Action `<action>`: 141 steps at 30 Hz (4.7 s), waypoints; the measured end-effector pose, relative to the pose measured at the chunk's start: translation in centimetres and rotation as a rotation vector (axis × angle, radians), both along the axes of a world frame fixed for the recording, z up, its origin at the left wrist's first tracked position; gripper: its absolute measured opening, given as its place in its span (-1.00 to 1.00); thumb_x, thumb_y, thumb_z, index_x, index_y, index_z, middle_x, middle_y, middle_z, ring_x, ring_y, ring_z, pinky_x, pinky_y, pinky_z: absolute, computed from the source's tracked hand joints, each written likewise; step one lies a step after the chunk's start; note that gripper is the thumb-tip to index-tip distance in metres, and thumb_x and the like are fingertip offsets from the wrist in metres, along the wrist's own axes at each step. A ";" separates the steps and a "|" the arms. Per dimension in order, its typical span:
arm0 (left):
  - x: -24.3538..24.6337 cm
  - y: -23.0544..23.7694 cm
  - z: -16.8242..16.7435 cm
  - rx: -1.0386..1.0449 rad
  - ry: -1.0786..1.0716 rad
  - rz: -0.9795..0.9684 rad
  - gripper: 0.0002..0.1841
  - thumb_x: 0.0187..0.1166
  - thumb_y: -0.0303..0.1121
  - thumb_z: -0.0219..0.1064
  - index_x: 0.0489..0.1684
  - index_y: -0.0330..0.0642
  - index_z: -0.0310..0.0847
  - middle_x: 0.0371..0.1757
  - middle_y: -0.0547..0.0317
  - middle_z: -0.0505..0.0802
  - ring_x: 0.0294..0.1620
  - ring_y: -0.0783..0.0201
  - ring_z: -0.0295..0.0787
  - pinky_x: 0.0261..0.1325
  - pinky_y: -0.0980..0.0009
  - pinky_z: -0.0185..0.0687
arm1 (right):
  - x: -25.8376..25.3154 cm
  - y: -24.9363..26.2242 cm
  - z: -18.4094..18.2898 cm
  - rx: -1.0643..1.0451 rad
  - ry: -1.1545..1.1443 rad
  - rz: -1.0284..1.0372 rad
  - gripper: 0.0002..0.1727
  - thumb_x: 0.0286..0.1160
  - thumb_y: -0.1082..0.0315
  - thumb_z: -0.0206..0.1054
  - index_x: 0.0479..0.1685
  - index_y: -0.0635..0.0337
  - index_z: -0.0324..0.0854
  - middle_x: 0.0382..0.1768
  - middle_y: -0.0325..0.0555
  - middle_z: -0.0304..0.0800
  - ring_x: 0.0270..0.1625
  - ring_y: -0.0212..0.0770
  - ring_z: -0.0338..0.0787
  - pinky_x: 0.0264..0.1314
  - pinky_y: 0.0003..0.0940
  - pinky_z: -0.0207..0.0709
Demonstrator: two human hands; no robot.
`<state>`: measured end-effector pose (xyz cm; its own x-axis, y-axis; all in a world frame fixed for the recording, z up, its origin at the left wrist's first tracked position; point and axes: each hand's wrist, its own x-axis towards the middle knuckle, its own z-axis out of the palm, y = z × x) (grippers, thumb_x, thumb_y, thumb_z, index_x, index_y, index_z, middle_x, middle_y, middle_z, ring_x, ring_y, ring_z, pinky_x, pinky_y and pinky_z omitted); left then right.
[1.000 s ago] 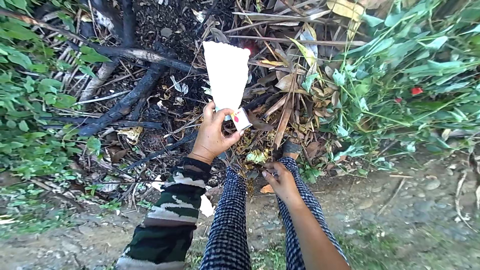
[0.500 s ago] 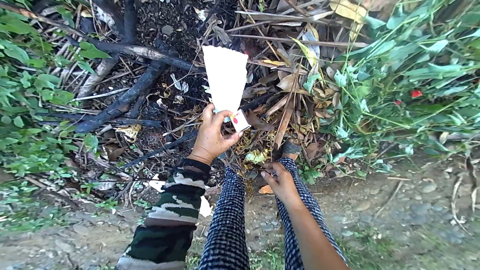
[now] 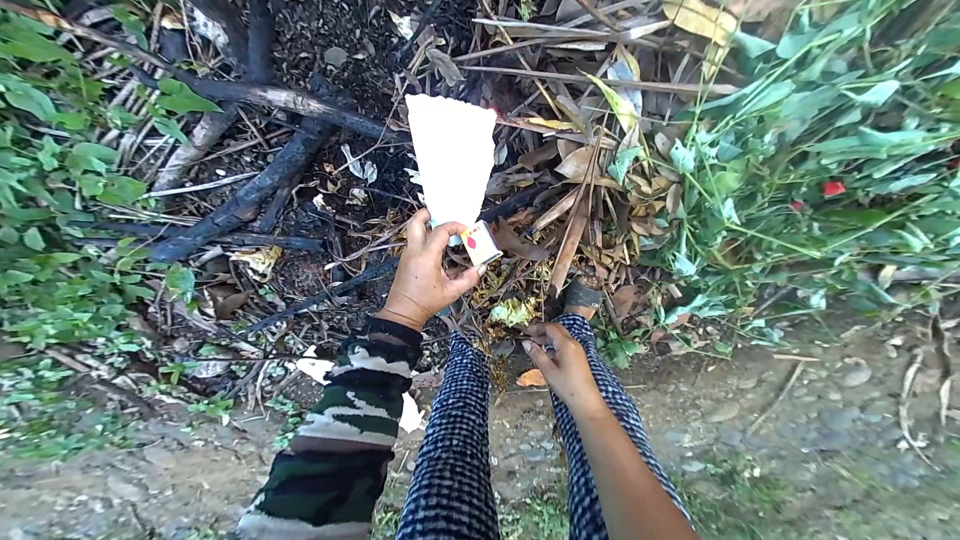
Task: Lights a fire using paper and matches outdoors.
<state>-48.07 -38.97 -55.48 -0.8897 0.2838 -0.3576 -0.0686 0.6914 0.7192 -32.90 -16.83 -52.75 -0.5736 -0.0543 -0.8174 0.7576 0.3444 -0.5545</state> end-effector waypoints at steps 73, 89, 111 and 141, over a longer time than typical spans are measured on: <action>2.1 0.4 -0.3 0.011 -0.178 0.055 -0.39 0.16 -0.19 0.76 0.21 -0.18 0.66 0.66 -0.44 0.31 0.14 -0.14 0.82 0.09 0.03 0.84 | -21.2 13.8 -4.8 0.260 0.350 -0.397 -0.72 0.71 0.23 0.27 0.11 0.25 0.68 -0.17 -0.27 0.77 -0.17 -0.50 0.72 0.02 -0.42 0.65; 0.4 3.2 -1.6 0.058 -0.193 -0.045 -0.40 0.19 -0.11 0.73 0.23 -0.09 0.67 0.67 -0.41 0.32 0.25 -0.14 0.77 0.15 0.04 0.82 | -21.0 14.9 -4.8 0.284 0.486 -0.294 -0.72 0.64 0.29 0.34 0.16 0.28 0.66 -0.11 -0.22 0.80 -0.14 -0.49 0.77 0.06 -0.46 0.70; -2.8 7.8 -2.5 -0.048 -0.306 -0.126 -0.38 0.29 -0.01 0.66 0.30 -0.11 0.64 0.58 -0.37 0.42 0.12 -0.06 0.81 0.11 0.09 0.81 | -19.8 13.7 -2.6 0.579 0.075 0.739 -0.63 0.85 0.29 0.03 0.38 0.11 0.67 0.13 0.43 0.79 0.25 0.55 0.73 0.14 0.64 0.45; -4.2 6.9 -3.2 -0.029 -0.307 -0.221 -0.36 0.30 0.03 0.63 0.33 -0.09 0.64 0.52 -0.35 0.47 0.05 -0.04 0.80 0.01 0.11 0.80 | -28.1 14.5 -7.3 0.795 0.290 0.682 -0.39 0.68 0.22 0.21 0.69 0.21 0.25 0.19 0.71 0.64 0.26 0.78 0.62 0.17 0.71 0.37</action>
